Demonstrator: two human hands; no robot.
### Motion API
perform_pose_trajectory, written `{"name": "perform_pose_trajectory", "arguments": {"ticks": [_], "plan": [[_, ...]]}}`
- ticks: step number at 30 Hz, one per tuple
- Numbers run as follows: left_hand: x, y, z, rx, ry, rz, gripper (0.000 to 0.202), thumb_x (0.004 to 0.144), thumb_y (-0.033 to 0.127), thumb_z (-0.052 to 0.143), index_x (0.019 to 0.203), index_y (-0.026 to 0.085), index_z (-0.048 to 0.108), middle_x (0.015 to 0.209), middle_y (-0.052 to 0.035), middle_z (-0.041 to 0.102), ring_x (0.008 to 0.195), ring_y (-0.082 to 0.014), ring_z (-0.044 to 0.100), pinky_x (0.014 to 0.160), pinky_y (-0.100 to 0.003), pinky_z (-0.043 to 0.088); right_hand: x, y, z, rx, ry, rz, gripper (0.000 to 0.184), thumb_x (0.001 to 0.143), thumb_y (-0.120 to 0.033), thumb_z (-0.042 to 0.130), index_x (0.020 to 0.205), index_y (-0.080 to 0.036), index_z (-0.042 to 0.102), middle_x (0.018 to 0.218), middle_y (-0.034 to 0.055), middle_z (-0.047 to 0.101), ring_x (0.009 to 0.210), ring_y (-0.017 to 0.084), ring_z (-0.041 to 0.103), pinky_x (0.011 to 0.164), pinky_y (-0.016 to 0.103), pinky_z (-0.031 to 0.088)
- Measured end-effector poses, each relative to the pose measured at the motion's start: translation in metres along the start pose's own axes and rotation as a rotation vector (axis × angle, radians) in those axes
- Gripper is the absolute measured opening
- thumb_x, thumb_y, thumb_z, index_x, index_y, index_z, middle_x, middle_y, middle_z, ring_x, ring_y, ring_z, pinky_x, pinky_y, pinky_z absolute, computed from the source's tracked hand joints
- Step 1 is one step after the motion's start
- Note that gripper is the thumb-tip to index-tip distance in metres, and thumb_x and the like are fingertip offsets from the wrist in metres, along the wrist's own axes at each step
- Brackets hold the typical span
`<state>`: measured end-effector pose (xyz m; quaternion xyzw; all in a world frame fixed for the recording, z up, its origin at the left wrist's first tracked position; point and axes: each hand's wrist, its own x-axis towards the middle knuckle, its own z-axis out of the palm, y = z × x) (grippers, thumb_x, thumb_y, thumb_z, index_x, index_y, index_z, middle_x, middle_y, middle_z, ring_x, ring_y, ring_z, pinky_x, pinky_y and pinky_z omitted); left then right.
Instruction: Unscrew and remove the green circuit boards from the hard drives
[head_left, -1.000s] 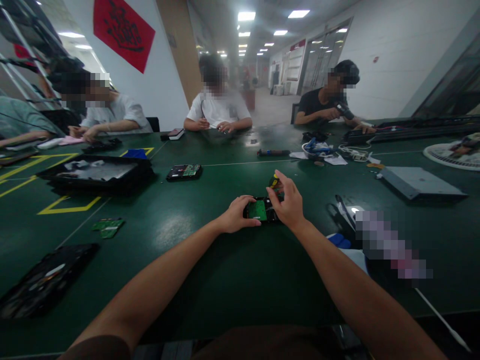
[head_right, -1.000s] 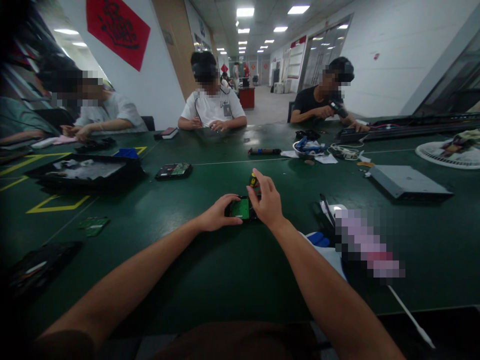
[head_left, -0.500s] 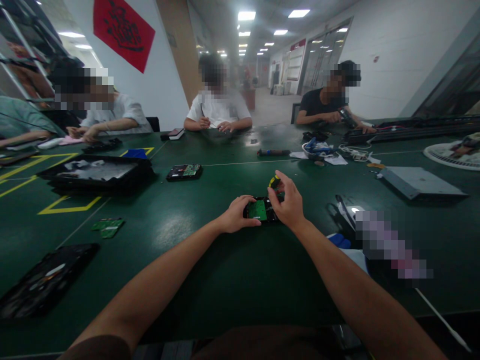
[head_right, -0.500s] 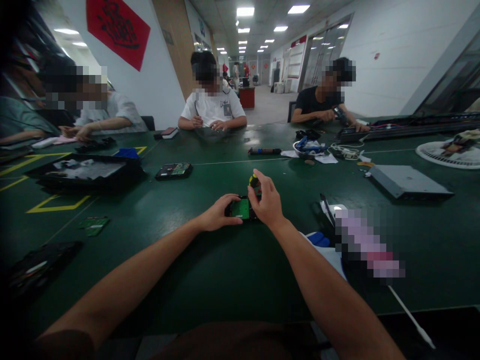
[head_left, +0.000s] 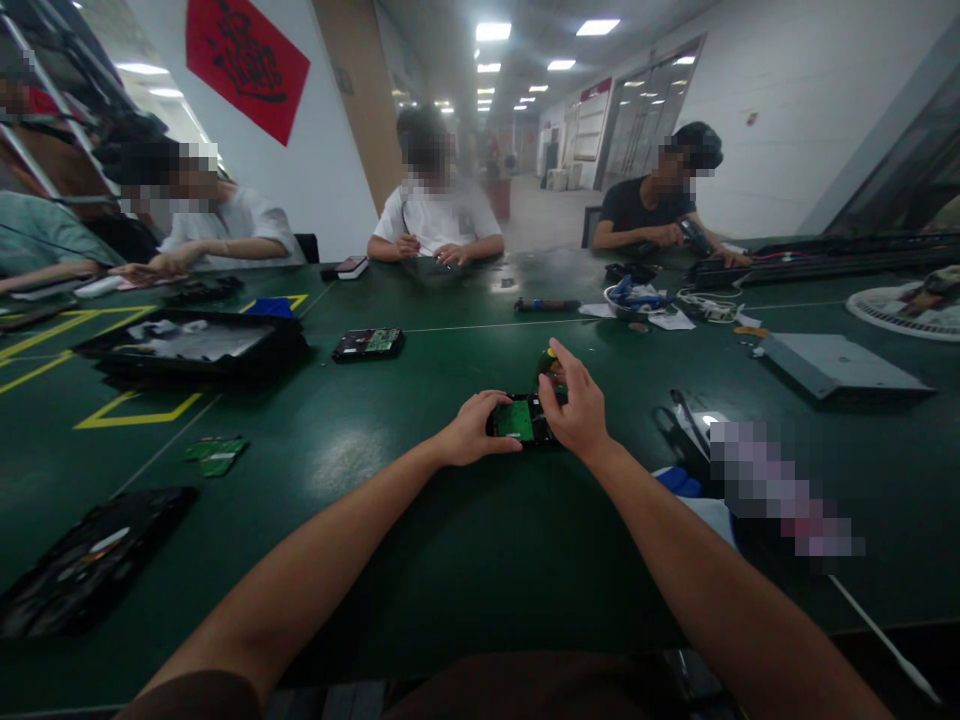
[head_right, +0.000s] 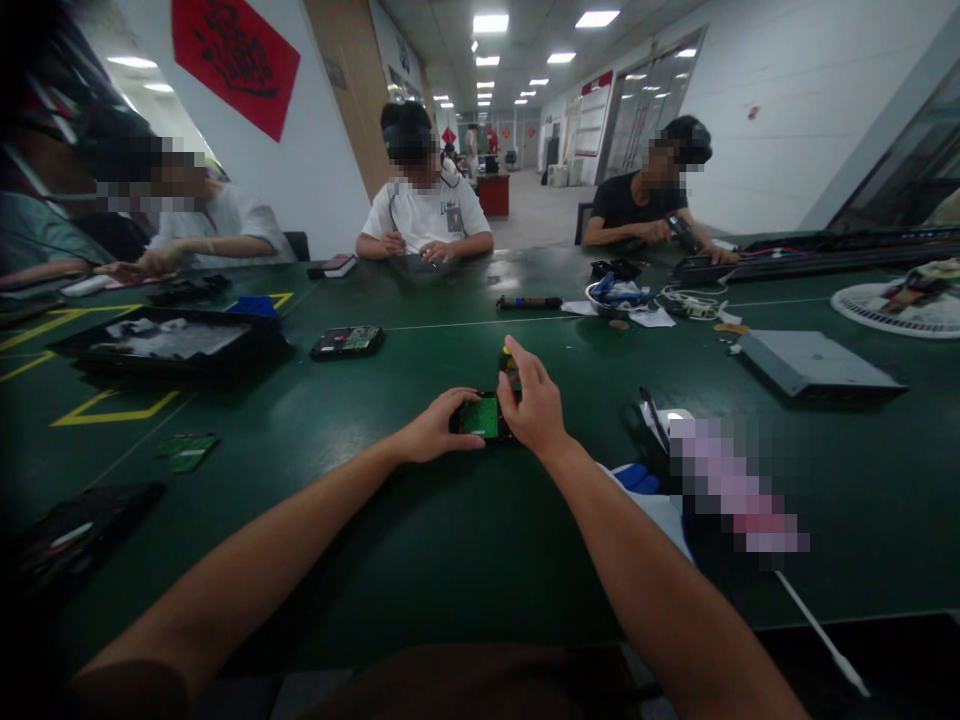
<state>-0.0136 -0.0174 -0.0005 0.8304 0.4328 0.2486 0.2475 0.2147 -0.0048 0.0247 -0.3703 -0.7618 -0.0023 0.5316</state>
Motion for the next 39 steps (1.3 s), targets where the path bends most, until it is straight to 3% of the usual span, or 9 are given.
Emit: {"name": "perform_pose_trajectory", "arguments": {"ticks": [6,12,18,24,31,39], "plan": [[0.0003,0.0009,-0.0002,-0.012,0.006,0.002,0.079,0.073,0.06,0.081,0.138,0.023,0.054,0.147,-0.0145,0.051,0.138,-0.0363,0.047,0.116,-0.056,0.037,-0.0004,0.0026,0.0002,-0.004,0.0,0.019,0.058,0.098,-0.033,0.057,0.153,-0.032,0.039,0.126,0.0098,0.063,0.096,0.024,0.068,0.083,0.046,0.064],[-0.0003,0.0013,0.0005,-0.005,0.015,0.001,0.08,0.074,0.061,0.08,0.138,0.022,0.054,0.147,-0.015,0.051,0.138,-0.0356,0.047,0.116,-0.054,0.038,-0.0002,0.0003,0.0006,0.013,0.008,0.007,0.058,0.101,-0.029,0.052,0.156,-0.032,0.035,0.136,0.0104,0.06,0.104,0.025,0.068,0.093,0.049,0.061],[0.0009,-0.0006,0.0019,0.002,0.018,0.008,0.08,0.073,0.06,0.081,0.138,0.023,0.054,0.146,-0.0151,0.052,0.137,-0.0356,0.048,0.116,-0.056,0.037,0.0004,0.0015,0.0001,-0.01,0.006,0.022,0.058,0.098,-0.035,0.059,0.152,-0.033,0.041,0.122,0.0085,0.063,0.093,0.023,0.067,0.082,0.044,0.063],[0.0013,-0.0039,0.0028,-0.004,0.012,0.0,0.081,0.073,0.06,0.081,0.139,0.024,0.053,0.147,-0.0147,0.051,0.137,-0.0356,0.048,0.115,-0.055,0.038,-0.0012,0.0013,0.0019,0.011,0.007,0.013,0.06,0.1,-0.032,0.053,0.157,-0.031,0.033,0.137,0.0113,0.06,0.107,0.026,0.067,0.093,0.049,0.061],[0.0011,-0.004,0.0027,0.018,0.013,0.009,0.082,0.073,0.062,0.08,0.139,0.021,0.054,0.146,-0.0162,0.052,0.137,-0.0358,0.048,0.115,-0.054,0.038,-0.0014,0.0053,0.0028,-0.043,0.043,0.013,0.057,0.096,-0.039,0.063,0.148,-0.026,0.044,0.12,0.0108,0.065,0.098,0.026,0.068,0.086,0.048,0.062],[0.0012,-0.0033,0.0042,0.011,0.021,-0.016,0.083,0.073,0.062,0.08,0.14,0.02,0.052,0.147,-0.016,0.052,0.136,-0.0356,0.049,0.115,-0.054,0.038,0.0016,0.0035,-0.0028,-0.071,0.133,0.009,0.054,0.097,-0.039,0.062,0.146,-0.029,0.044,0.117,0.0097,0.064,0.086,0.024,0.066,0.084,0.049,0.062]]}}
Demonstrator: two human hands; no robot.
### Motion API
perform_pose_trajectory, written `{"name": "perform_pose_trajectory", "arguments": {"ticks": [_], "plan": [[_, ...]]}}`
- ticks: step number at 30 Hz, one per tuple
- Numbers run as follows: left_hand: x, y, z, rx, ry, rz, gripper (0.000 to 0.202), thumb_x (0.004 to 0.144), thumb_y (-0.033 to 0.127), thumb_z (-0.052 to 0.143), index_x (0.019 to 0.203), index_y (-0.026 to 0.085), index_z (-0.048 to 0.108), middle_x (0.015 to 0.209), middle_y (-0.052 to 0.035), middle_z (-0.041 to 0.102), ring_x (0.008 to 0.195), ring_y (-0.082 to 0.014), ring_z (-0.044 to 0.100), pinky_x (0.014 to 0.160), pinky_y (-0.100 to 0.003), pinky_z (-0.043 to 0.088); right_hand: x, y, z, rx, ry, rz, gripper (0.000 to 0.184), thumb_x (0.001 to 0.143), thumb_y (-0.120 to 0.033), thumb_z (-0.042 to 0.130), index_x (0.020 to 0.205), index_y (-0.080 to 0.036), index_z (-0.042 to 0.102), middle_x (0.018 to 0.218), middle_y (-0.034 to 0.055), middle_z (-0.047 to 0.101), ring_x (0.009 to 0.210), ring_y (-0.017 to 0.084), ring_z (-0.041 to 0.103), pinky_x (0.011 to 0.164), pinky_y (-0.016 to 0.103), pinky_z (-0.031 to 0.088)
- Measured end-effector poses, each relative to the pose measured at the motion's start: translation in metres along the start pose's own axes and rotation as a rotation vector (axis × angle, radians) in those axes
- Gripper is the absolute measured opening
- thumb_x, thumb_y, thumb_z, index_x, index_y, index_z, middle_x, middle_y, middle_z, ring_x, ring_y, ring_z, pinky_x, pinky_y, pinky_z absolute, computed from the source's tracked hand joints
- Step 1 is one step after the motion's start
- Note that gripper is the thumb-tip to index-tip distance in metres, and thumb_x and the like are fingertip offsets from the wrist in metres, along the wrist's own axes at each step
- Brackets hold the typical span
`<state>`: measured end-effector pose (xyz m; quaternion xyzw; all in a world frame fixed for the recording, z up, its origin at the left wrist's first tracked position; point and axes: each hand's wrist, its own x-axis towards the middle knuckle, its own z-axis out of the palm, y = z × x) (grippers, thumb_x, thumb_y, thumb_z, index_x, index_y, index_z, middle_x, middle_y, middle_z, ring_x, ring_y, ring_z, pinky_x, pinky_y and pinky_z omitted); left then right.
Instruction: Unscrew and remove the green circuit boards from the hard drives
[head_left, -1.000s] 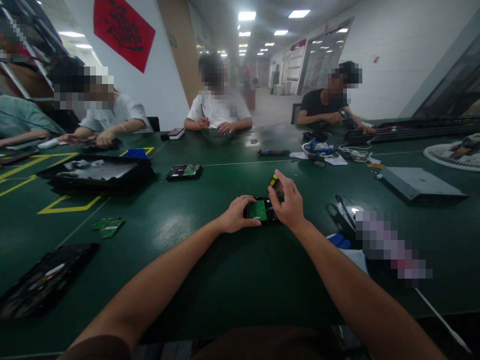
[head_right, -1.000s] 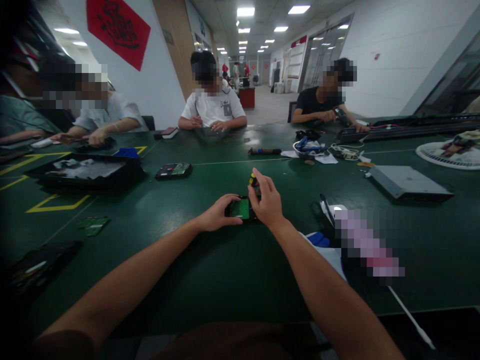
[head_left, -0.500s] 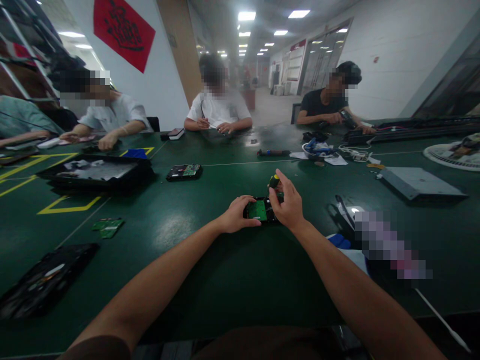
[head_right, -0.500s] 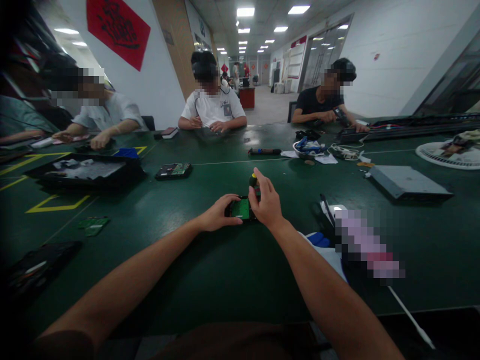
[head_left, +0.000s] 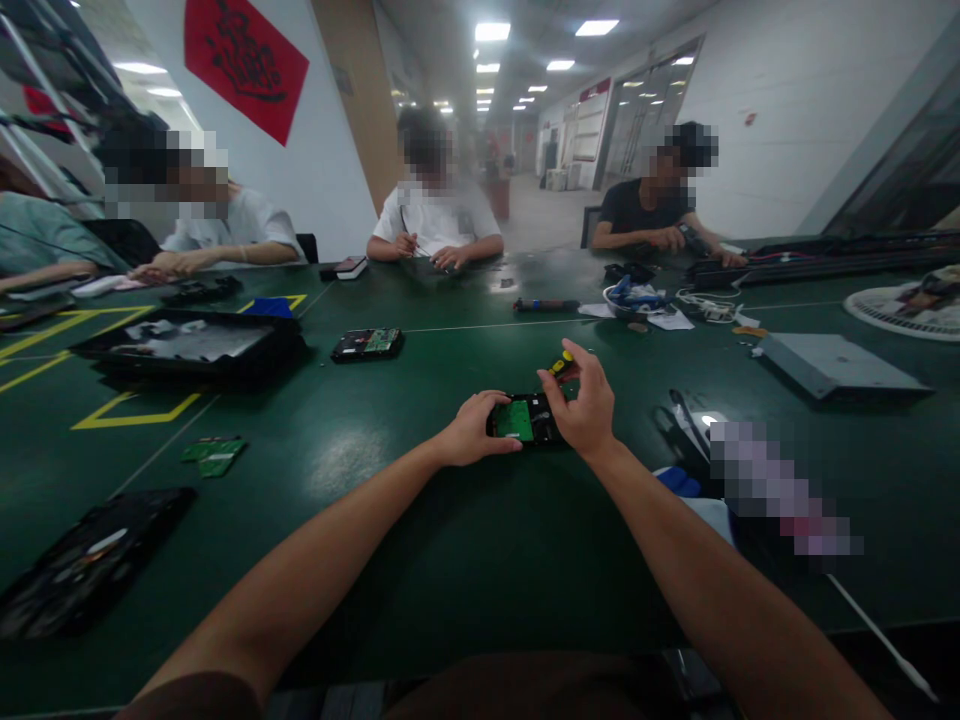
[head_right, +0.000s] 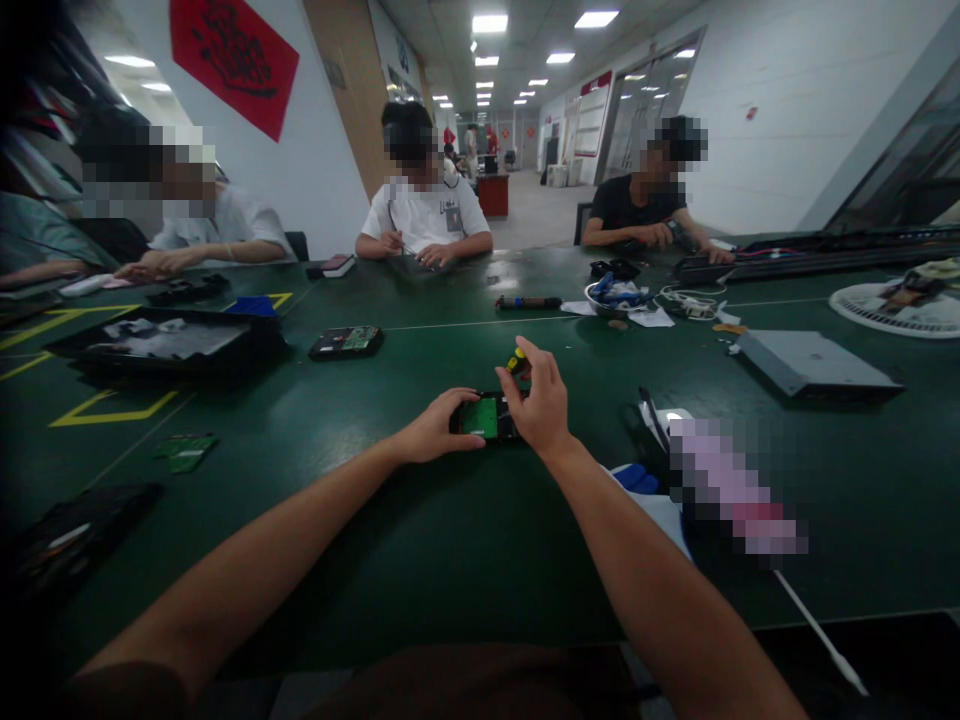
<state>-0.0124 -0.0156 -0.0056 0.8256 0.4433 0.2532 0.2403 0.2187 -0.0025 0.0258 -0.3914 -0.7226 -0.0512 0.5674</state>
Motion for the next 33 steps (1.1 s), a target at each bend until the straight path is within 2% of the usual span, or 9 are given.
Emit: {"name": "perform_pose_trajectory", "arguments": {"ticks": [5,10,12,16,19,21,26,28,33], "plan": [[-0.001,0.004,-0.002,-0.009,-0.015,-0.042,0.086,0.073,0.063,0.079,0.142,0.02,0.05,0.148,-0.0159,0.05,0.137,-0.0359,0.047,0.114,-0.054,0.039,0.009,0.0,-0.009,-0.036,0.088,-0.006,0.052,0.097,-0.034,0.059,0.146,-0.028,0.045,0.116,0.0101,0.064,0.087,0.024,0.065,0.088,0.05,0.059],[-0.003,0.014,-0.006,-0.018,-0.024,-0.073,0.089,0.074,0.06,0.078,0.146,0.018,0.047,0.147,-0.0164,0.05,0.136,-0.0354,0.048,0.115,-0.051,0.039,0.028,-0.008,-0.026,-0.064,0.171,0.019,0.051,0.095,-0.034,0.06,0.143,-0.025,0.046,0.128,0.0125,0.061,0.098,0.026,0.065,0.087,0.048,0.059],[-0.004,0.016,-0.009,-0.031,-0.031,-0.084,0.088,0.075,0.06,0.077,0.146,0.019,0.046,0.147,-0.0162,0.051,0.134,-0.035,0.049,0.114,-0.051,0.04,0.038,-0.011,-0.033,-0.014,0.188,0.076,0.051,0.095,-0.033,0.059,0.144,-0.025,0.045,0.13,0.0127,0.06,0.101,0.025,0.066,0.085,0.045,0.06],[-0.005,0.019,-0.011,-0.035,-0.039,-0.094,0.088,0.076,0.061,0.076,0.147,0.018,0.046,0.146,-0.0166,0.051,0.132,-0.0351,0.051,0.112,-0.051,0.042,0.054,-0.007,-0.041,0.133,0.15,0.227,0.048,0.096,-0.028,0.05,0.143,-0.028,0.041,0.118,0.0078,0.064,0.082,0.018,0.068,0.077,0.038,0.059],[-0.007,0.02,-0.012,-0.018,-0.048,-0.085,0.089,0.077,0.062,0.075,0.148,0.017,0.045,0.147,-0.017,0.05,0.133,-0.0351,0.05,0.112,-0.051,0.042,0.057,0.014,-0.039,-0.054,0.09,0.392,0.042,0.089,-0.023,0.053,0.13,-0.022,0.051,0.106,0.0067,0.067,0.089,0.021,0.066,0.089,0.042,0.054],[-0.008,0.02,-0.012,0.005,-0.045,-0.052,0.088,0.079,0.061,0.073,0.149,0.017,0.043,0.149,-0.0168,0.049,0.135,-0.0349,0.048,0.115,-0.051,0.04,0.053,0.033,-0.034,-0.216,-0.035,0.507,0.036,0.083,-0.024,0.059,0.119,-0.019,0.058,0.11,0.0109,0.067,0.1,0.025,0.064,0.094,0.043,0.051],[-0.01,0.017,-0.008,0.076,-0.028,0.03,0.092,0.079,0.061,0.073,0.153,0.018,0.039,0.152,-0.017,0.046,0.141,-0.0355,0.042,0.12,-0.052,0.033,0.034,0.074,-0.019,-0.46,-0.716,0.617,0.023,0.086,-0.034,0.065,0.102,-0.02,0.069,0.104,0.0111,0.073,0.095,0.025,0.067,0.083,0.033,0.049],[-0.009,0.016,-0.006,0.087,-0.026,0.029,0.099,0.075,0.066,0.075,0.153,0.018,0.038,0.152,-0.0175,0.045,0.142,-0.0364,0.041,0.121,-0.053,0.032,0.028,0.084,-0.012,-0.49,-0.781,0.617,0.019,0.085,-0.035,0.068,0.095,-0.019,0.072,0.102,0.0123,0.074,0.096,0.027,0.069,0.081,0.033,0.048],[-0.008,0.017,-0.004,0.065,-0.006,-0.018,0.105,0.072,0.067,0.078,0.155,0.017,0.035,0.153,-0.0178,0.046,0.144,-0.0375,0.04,0.121,-0.054,0.032,0.022,0.094,0.0,-0.518,-0.848,0.623,0.022,0.086,-0.037,0.07,0.094,-0.018,0.075,0.103,0.0141,0.075,0.096,0.027,0.07,0.08,0.031,0.049]]}}
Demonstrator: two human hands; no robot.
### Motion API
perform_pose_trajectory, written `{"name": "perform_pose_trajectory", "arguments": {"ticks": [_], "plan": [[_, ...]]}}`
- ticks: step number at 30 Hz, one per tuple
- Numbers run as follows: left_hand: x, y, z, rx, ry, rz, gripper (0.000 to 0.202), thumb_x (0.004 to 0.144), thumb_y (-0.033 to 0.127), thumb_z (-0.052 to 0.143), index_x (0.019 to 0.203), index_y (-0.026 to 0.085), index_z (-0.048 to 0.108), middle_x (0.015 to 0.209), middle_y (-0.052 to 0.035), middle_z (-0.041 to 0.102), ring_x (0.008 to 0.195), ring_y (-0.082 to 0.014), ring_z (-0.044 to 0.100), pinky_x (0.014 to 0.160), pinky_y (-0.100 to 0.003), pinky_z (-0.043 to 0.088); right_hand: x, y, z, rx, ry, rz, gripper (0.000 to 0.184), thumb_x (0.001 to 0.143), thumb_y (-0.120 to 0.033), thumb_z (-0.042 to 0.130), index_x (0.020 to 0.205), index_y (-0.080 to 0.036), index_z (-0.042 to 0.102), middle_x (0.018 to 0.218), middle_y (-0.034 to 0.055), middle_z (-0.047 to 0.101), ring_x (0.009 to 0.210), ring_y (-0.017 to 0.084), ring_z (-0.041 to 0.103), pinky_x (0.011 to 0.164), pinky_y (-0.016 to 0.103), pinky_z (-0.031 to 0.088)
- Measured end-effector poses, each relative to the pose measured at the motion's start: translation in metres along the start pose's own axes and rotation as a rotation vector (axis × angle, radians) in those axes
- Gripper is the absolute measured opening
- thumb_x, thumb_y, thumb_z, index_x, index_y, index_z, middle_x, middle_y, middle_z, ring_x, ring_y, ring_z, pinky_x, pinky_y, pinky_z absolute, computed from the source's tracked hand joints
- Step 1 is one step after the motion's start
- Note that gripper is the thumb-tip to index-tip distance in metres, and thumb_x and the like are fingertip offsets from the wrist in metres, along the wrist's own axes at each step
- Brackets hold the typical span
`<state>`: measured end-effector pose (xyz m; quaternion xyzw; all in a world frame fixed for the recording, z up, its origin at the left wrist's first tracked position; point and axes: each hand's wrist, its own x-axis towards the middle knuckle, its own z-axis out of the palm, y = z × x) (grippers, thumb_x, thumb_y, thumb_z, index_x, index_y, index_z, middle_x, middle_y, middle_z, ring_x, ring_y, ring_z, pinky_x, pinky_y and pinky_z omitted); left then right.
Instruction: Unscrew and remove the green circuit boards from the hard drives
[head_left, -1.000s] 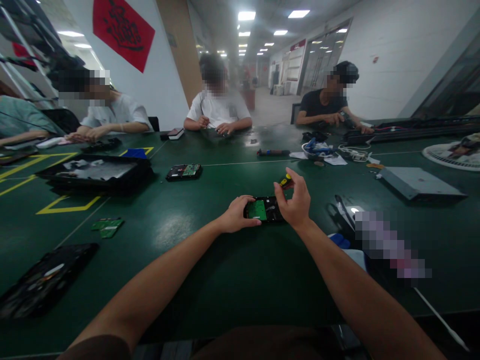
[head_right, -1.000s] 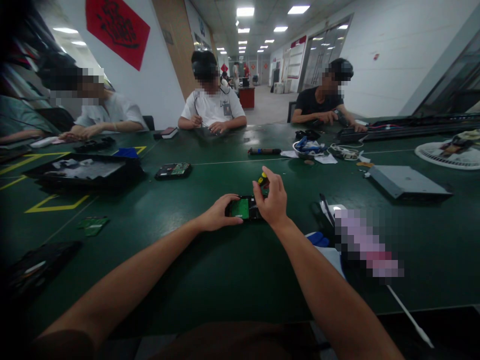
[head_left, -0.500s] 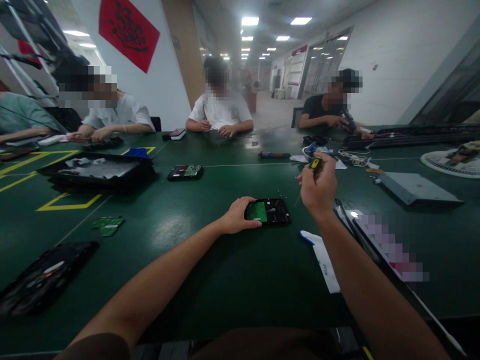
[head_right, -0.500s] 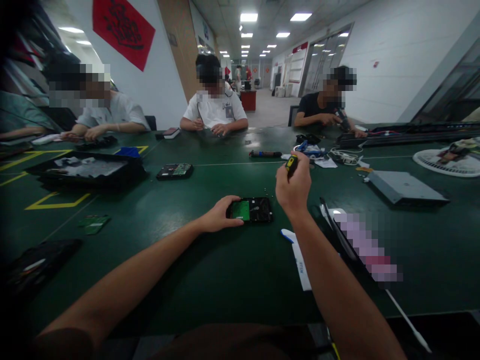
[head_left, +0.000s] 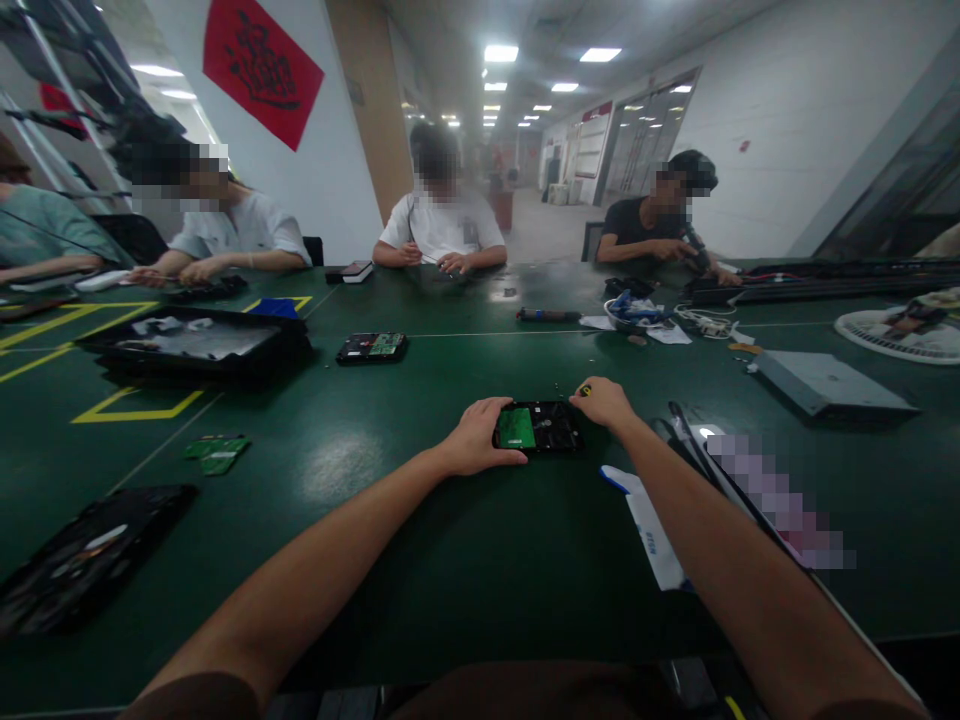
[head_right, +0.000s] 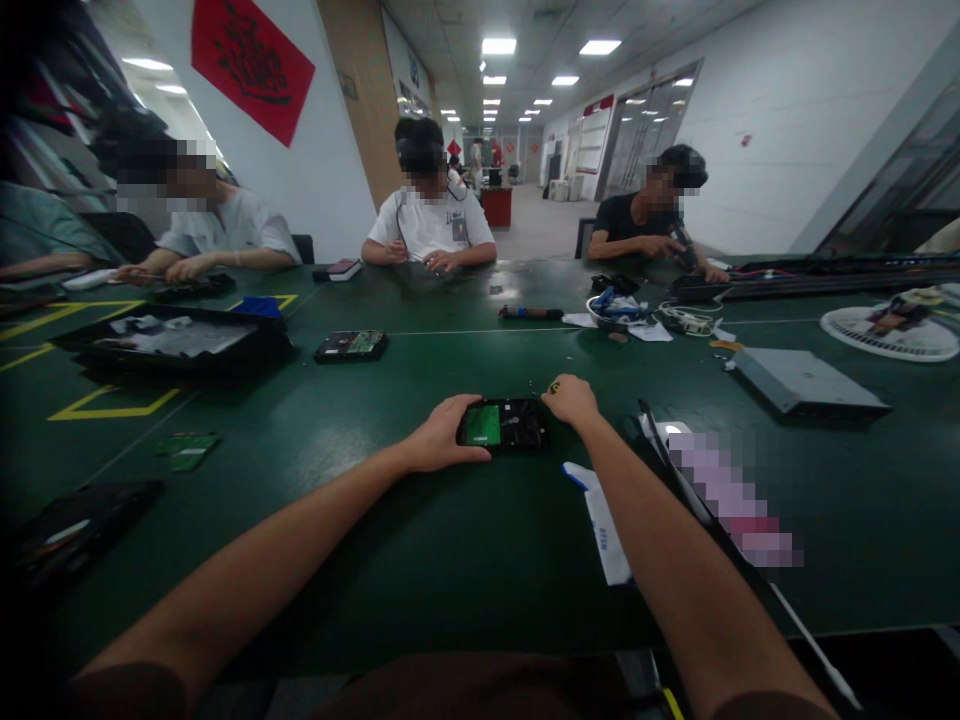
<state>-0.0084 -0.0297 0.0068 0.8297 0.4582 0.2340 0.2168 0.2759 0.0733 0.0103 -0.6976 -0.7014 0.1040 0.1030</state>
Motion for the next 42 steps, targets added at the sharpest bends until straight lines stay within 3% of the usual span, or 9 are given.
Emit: {"name": "perform_pose_trajectory", "arguments": {"ticks": [5,11,15,19,23,26,31,37,42], "plan": [[0.0,-0.005,-0.006,-0.031,-0.031,-0.014,0.108,0.071,0.062,0.082,0.156,0.016,0.034,0.155,-0.0182,0.044,0.145,-0.0369,0.04,0.122,-0.052,0.032,0.001,-0.003,0.001,-0.007,-0.014,-0.01,0.019,0.089,-0.031,0.066,0.096,-0.018,0.077,0.104,0.0141,0.076,0.099,0.027,0.07,0.08,0.031,0.049],[0.002,-0.03,-0.021,-0.147,-0.177,-0.004,0.115,0.07,0.056,0.085,0.162,0.024,0.024,0.165,-0.0142,0.033,0.151,-0.0333,0.035,0.124,-0.049,0.03,-0.008,-0.009,-0.008,0.012,-0.021,-0.04,0.018,0.091,-0.029,0.064,0.097,-0.017,0.076,0.104,0.014,0.076,0.097,0.025,0.07,0.078,0.029,0.048],[0.006,-0.043,-0.025,-0.052,-0.048,-0.058,0.11,0.071,0.052,0.085,0.16,0.019,0.03,0.162,-0.0174,0.038,0.15,-0.0346,0.036,0.123,-0.049,0.03,-0.019,-0.023,-0.011,0.058,-0.04,-0.115,0.019,0.092,-0.033,0.065,0.101,-0.019,0.076,0.108,0.0103,0.076,0.098,0.022,0.069,0.077,0.026,0.047],[0.008,-0.05,-0.028,0.032,0.073,-0.159,0.081,0.079,0.042,0.079,0.149,0.018,0.046,0.144,-0.0159,0.059,0.135,-0.0344,0.053,0.115,-0.052,0.04,-0.031,-0.036,-0.013,0.091,-0.085,-0.156,0.017,0.091,-0.032,0.067,0.097,-0.019,0.076,0.104,0.0094,0.076,0.092,0.021,0.07,0.071,0.025,0.046],[0.009,-0.045,-0.025,-0.138,0.01,-0.191,0.059,0.09,0.032,0.064,0.146,0.021,0.047,0.133,-0.0122,0.066,0.121,-0.0263,0.064,0.104,-0.044,0.051,-0.039,-0.04,-0.016,0.106,-0.083,-0.154,0.018,0.092,-0.031,0.064,0.094,-0.017,0.075,0.104,0.0132,0.076,0.089,0.023,0.07,0.069,0.028,0.046],[0.011,-0.033,-0.016,-0.213,0.057,-0.265,0.051,0.097,0.038,0.053,0.144,0.018,0.048,0.135,-0.0148,0.064,0.121,-0.0262,0.064,0.102,-0.043,0.052,-0.044,-0.04,-0.019,0.122,-0.096,-0.161,0.017,0.091,-0.03,0.065,0.089,-0.017,0.075,0.099,0.0138,0.076,0.086,0.023,0.07,0.068,0.029,0.046],[0.008,-0.008,-0.003,-0.129,0.136,-0.244,0.07,0.092,0.063,0.057,0.144,0.016,0.048,0.139,-0.0185,0.06,0.129,-0.0337,0.057,0.108,-0.051,0.047,-0.057,-0.041,-0.02,0.183,-0.176,-0.189,0.014,0.088,-0.026,0.066,0.081,-0.019,0.076,0.089,0.0085,0.076,0.081,0.02,0.07,0.067,0.027,0.047],[0.003,-0.006,0.003,-0.024,0.125,-0.152,0.082,0.082,0.063,0.071,0.146,0.017,0.047,0.138,-0.0158,0.059,0.129,-0.0351,0.053,0.109,-0.052,0.043,-0.07,-0.04,-0.023,0.275,-0.338,-0.233,0.014,0.086,-0.024,0.065,0.081,-0.02,0.078,0.079,0.0024,0.077,0.071,0.014,0.069,0.06,0.023,0.045],[0.005,-0.013,0.004,-0.043,0.09,-0.12,0.083,0.08,0.062,0.074,0.148,0.021,0.046,0.139,-0.0132,0.06,0.131,-0.0349,0.051,0.11,-0.052,0.041,-0.062,-0.043,-0.026,0.214,-0.183,-0.236,0.017,0.089,-0.028,0.065,0.079,-0.019,0.076,0.083,0.0041,0.077,0.075,0.016,0.068,0.063,0.024,0.043]]}}
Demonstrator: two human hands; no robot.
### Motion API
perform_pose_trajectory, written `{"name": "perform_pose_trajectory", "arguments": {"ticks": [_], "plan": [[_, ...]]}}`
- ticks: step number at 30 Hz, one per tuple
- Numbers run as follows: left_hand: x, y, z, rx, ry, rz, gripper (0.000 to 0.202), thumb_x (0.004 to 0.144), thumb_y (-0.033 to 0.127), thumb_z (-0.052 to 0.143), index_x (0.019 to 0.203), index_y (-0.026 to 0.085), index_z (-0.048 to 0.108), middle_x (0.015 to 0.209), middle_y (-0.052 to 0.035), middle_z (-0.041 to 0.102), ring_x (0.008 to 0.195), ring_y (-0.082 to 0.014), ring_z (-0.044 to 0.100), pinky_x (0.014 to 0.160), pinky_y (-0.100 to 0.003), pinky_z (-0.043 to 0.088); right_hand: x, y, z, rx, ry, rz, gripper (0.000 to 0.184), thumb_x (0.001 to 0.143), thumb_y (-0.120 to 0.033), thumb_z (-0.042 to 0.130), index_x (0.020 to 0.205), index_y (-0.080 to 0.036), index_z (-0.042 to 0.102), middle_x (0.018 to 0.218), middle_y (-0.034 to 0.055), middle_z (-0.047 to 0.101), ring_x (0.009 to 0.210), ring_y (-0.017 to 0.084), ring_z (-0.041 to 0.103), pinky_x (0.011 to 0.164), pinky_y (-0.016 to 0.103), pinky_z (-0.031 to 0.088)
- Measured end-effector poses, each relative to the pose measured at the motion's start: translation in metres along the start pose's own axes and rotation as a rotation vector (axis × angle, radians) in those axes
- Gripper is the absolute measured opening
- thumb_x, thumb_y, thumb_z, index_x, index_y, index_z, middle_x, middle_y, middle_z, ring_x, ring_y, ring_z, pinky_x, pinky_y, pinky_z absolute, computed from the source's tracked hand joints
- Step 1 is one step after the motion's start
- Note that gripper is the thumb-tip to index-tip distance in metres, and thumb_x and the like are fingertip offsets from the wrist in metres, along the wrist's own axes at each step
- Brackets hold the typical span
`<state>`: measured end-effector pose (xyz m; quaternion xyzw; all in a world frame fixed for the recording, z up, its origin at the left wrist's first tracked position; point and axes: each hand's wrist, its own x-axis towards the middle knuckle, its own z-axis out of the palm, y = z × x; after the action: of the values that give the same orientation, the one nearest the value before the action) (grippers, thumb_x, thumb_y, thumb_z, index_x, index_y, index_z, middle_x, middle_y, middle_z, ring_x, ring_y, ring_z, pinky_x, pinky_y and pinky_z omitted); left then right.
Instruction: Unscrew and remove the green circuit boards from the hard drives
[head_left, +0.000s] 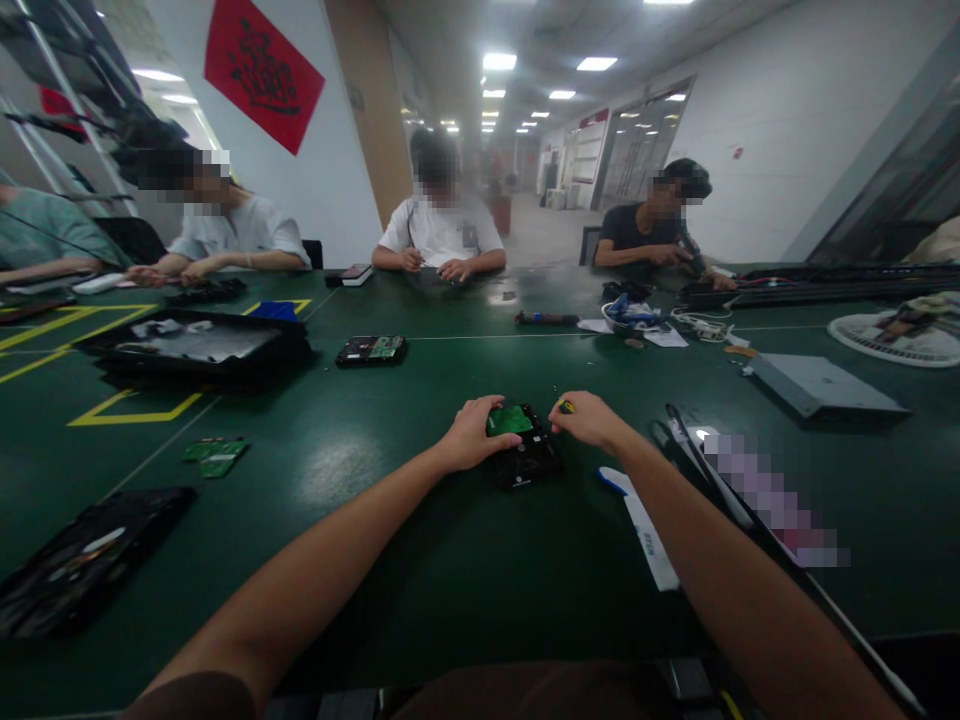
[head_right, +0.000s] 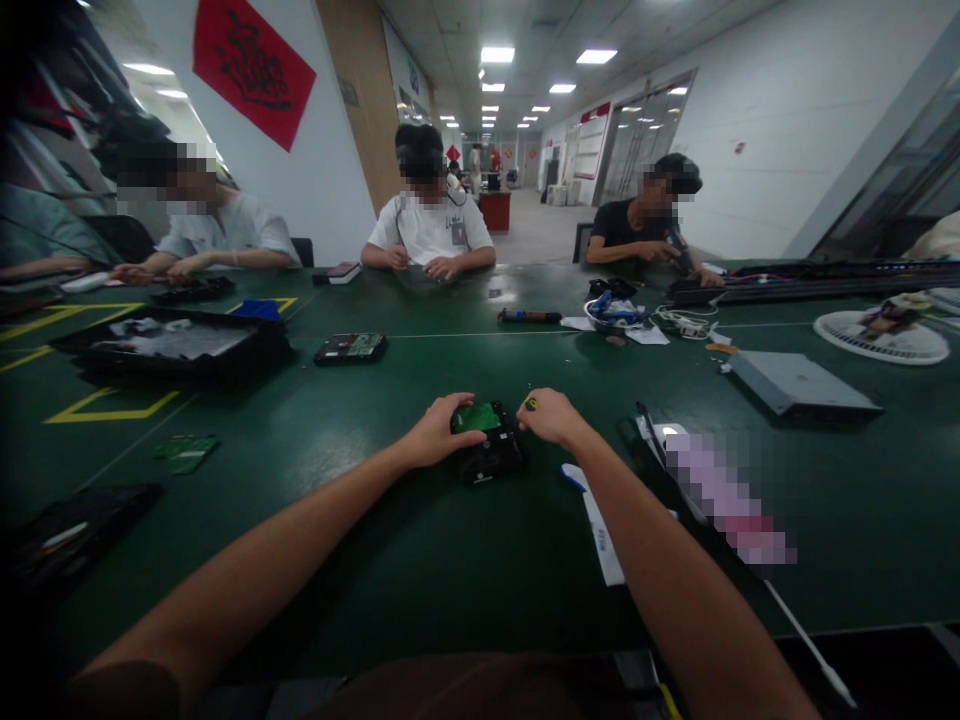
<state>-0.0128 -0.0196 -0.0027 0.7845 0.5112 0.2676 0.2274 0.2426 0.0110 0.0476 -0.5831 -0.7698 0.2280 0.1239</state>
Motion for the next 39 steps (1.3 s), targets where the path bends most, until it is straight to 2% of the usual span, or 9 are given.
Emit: {"name": "perform_pose_trajectory", "arguments": {"ticks": [5,9,12,17,24,39], "plan": [[0.002,-0.003,-0.001,-0.017,-0.047,0.071,0.079,0.081,0.062,0.073,0.145,0.023,0.05,0.145,-0.0112,0.057,0.135,-0.0338,0.049,0.113,-0.05,0.039,0.017,-0.007,0.011,-0.068,0.143,-0.063,0.015,0.094,-0.031,0.063,0.097,-0.021,0.073,0.103,0.0059,0.076,0.092,0.019,0.068,0.076,0.026,0.045],[0.002,-0.001,-0.002,-0.004,-0.059,0.089,0.076,0.082,0.062,0.072,0.144,0.023,0.052,0.144,-0.011,0.058,0.134,-0.0334,0.05,0.113,-0.05,0.04,0.023,-0.008,0.025,-0.117,0.197,-0.122,0.015,0.097,-0.031,0.059,0.1,-0.021,0.07,0.102,0.0072,0.074,0.095,0.021,0.067,0.083,0.028,0.045],[0.002,-0.001,-0.004,0.003,-0.059,0.089,0.073,0.084,0.062,0.07,0.144,0.022,0.053,0.142,-0.0121,0.059,0.133,-0.0333,0.051,0.112,-0.05,0.041,0.021,-0.005,0.031,-0.139,0.212,-0.167,0.012,0.096,-0.028,0.059,0.099,-0.021,0.068,0.104,0.008,0.072,0.099,0.021,0.065,0.089,0.03,0.045],[0.001,-0.001,-0.009,-0.022,-0.035,0.145,0.052,0.095,0.05,0.059,0.139,0.022,0.058,0.137,-0.0104,0.063,0.13,-0.0286,0.054,0.113,-0.046,0.04,0.017,0.002,0.036,-0.154,0.238,-0.311,0.012,0.098,-0.03,0.059,0.097,-0.021,0.067,0.102,0.0071,0.07,0.098,0.021,0.063,0.091,0.032,0.045],[0.003,-0.001,-0.008,-0.007,-0.054,0.178,0.042,0.093,0.044,0.064,0.131,0.026,0.064,0.132,-0.0068,0.068,0.128,-0.0278,0.056,0.114,-0.049,0.037,0.016,-0.002,0.044,-0.132,0.226,-0.457,0.011,0.097,-0.027,0.06,0.097,-0.02,0.068,0.103,0.0078,0.069,0.099,0.021,0.063,0.094,0.033,0.046],[0.003,-0.008,-0.007,-0.035,-0.043,0.197,0.044,0.092,0.045,0.066,0.133,0.028,0.065,0.133,-0.0061,0.066,0.131,-0.0273,0.053,0.115,-0.047,0.037,0.015,-0.004,0.044,-0.118,0.192,-0.453,0.015,0.098,-0.028,0.059,0.1,-0.02,0.071,0.112,0.0087,0.067,0.1,0.021,0.063,0.095,0.036,0.049]]}}
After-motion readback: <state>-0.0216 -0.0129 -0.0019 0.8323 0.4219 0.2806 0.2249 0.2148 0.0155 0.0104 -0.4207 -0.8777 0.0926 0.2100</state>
